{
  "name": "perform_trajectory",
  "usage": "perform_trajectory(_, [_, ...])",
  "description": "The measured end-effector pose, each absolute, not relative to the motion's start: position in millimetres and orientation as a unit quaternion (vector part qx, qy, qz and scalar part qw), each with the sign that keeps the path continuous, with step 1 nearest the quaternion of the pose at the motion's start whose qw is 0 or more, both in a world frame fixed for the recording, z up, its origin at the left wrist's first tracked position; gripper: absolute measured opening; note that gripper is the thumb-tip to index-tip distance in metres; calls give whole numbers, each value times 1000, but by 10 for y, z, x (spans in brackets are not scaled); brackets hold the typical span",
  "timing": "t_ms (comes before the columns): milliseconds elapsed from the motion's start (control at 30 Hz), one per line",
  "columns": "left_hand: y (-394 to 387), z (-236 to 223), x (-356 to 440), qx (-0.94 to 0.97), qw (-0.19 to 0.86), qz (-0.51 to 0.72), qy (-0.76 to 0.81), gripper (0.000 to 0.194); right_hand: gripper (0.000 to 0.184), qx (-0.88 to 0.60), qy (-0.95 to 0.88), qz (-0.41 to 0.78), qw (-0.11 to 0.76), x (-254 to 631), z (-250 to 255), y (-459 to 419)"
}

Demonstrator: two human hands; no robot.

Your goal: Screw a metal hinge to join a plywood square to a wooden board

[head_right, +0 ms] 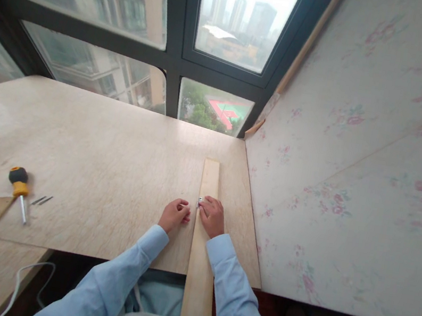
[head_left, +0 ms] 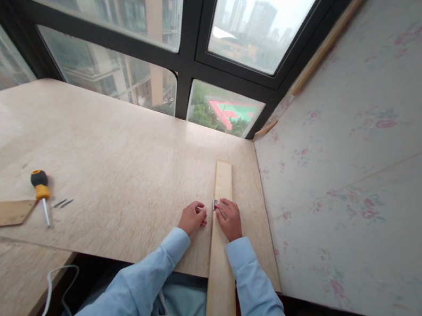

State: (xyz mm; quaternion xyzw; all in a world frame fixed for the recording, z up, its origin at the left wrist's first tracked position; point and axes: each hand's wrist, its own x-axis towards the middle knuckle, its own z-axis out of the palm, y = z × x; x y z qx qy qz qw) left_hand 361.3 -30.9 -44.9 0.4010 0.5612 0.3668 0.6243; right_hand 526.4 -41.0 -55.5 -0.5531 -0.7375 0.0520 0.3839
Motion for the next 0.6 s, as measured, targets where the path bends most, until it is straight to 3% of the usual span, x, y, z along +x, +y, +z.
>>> perform_trajectory(300, [-799, -264, 2433, 370, 588, 432, 575, 39, 22, -538, -752, 32, 380, 5285, -588, -401])
perform_trajectory(600, [-1411, -125, 1063, 200, 384, 575, 694, 46, 24, -507, -776, -8, 375, 5351, -653, -398])
